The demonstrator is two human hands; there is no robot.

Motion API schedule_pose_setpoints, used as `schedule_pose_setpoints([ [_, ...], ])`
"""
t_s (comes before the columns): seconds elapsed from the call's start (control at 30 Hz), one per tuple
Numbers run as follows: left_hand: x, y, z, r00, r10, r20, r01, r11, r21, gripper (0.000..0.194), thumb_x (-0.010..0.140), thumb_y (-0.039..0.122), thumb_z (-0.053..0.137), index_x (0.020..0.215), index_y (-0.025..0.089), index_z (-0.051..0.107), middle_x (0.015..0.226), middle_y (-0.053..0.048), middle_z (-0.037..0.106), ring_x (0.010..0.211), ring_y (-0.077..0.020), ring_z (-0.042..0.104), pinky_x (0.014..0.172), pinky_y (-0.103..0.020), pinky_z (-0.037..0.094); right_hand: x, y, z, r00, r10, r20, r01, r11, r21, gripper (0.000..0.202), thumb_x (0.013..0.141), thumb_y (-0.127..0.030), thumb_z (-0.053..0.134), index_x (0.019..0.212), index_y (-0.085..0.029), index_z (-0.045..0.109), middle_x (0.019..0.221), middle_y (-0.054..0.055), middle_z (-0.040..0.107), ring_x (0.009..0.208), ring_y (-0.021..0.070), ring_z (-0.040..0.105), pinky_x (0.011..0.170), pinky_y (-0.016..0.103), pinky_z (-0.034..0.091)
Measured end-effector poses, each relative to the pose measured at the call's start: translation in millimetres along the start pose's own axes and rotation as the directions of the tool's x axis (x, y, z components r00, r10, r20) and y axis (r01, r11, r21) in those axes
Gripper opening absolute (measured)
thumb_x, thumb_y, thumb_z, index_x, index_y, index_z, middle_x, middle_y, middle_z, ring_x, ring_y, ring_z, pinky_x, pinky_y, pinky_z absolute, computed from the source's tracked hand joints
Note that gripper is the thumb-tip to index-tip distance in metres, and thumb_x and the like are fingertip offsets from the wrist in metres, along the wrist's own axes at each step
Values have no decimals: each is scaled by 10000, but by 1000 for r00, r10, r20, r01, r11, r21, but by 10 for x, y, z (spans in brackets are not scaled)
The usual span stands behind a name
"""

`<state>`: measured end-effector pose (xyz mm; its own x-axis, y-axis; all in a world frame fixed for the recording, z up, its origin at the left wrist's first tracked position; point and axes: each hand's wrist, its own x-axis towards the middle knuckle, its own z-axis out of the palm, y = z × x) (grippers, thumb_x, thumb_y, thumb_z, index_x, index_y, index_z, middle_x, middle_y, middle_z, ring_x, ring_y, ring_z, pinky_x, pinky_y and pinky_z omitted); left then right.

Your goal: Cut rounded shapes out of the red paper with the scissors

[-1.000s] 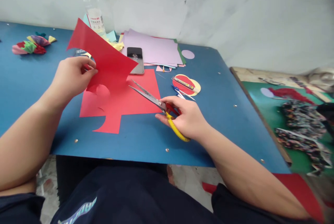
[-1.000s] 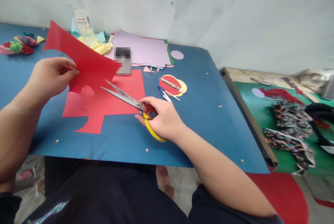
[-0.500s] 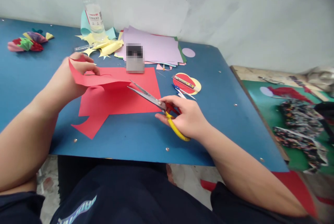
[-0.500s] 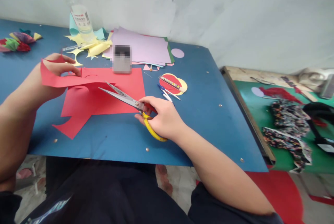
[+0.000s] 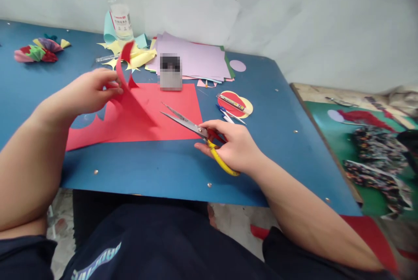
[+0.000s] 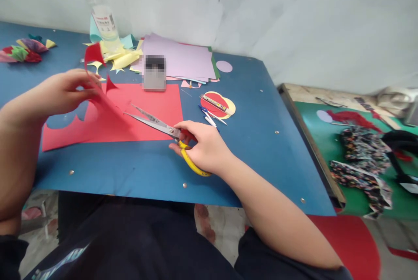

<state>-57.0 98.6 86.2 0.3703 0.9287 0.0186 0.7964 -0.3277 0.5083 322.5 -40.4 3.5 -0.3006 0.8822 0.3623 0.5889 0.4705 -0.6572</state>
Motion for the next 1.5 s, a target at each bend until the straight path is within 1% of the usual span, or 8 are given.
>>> schedule_pose_setpoints([
  [0.13,69,-72,139,980,-24,-195,55,987,154,320,1059,311,626,1226,129,830,1491,-168,538,1552,-377,363,1439,-600,224,5,-5,-8,1000,0,2,0,1000,11,329,915,-333,926,1184,-215,777,956,44,832,796,219,774,809,333,674],
  [0.47,95,77,267,999,47,-9,-46,993,112,174,980,262,591,936,159,724,941,-57,656,939,-213,570,1052,-360,505,10,-13,-26,1000,8,21,-8,1000,18,310,914,-340,929,1155,-218,776,955,43,827,801,217,772,811,325,664],
  [0.63,-13,192,149,994,78,-76,-73,995,67,141,889,285,583,883,167,659,1066,-71,633,968,-203,563,985,-352,461,11,-32,-41,1000,8,22,-8,1000,15,310,919,-346,924,1161,-219,777,961,47,830,803,217,772,818,327,670],
  [0.87,-104,279,164,929,130,346,-127,991,-32,67,767,247,597,812,203,621,824,9,650,726,-144,512,704,-300,410,15,-17,-40,999,46,6,-46,999,17,355,918,-411,940,1168,-212,785,930,40,814,772,209,752,782,322,657],
  [1.07,-121,315,383,816,189,546,-193,980,-51,36,807,212,635,799,221,601,758,15,569,697,-159,450,663,-318,355,41,14,-4,985,173,7,-172,977,125,711,811,-816,941,1170,-224,775,893,45,788,770,241,745,794,383,653],
  [1.2,-185,389,408,758,248,603,-196,969,-152,295,915,343,670,716,242,478,673,17,438,645,-177,358,627,-341,327,36,65,-21,962,273,28,-272,931,242,827,770,-900,912,1235,-239,736,933,48,759,800,245,734,758,386,649],
  [1.4,-281,517,329,908,117,403,118,851,-513,459,823,373,912,653,227,512,674,32,408,612,-129,370,559,-291,312,20,12,-131,957,278,80,-283,845,453,749,907,-886,814,1275,-246,684,881,11,642,697,175,598,600,303,538],
  [1.5,-280,502,352,954,20,300,193,725,-661,406,838,366,926,728,206,569,712,16,582,639,-128,529,568,-245,411,12,-22,-146,935,336,112,-339,760,555,802,896,-957,747,1293,-266,659,886,22,678,633,173,563,540,311,492],
])
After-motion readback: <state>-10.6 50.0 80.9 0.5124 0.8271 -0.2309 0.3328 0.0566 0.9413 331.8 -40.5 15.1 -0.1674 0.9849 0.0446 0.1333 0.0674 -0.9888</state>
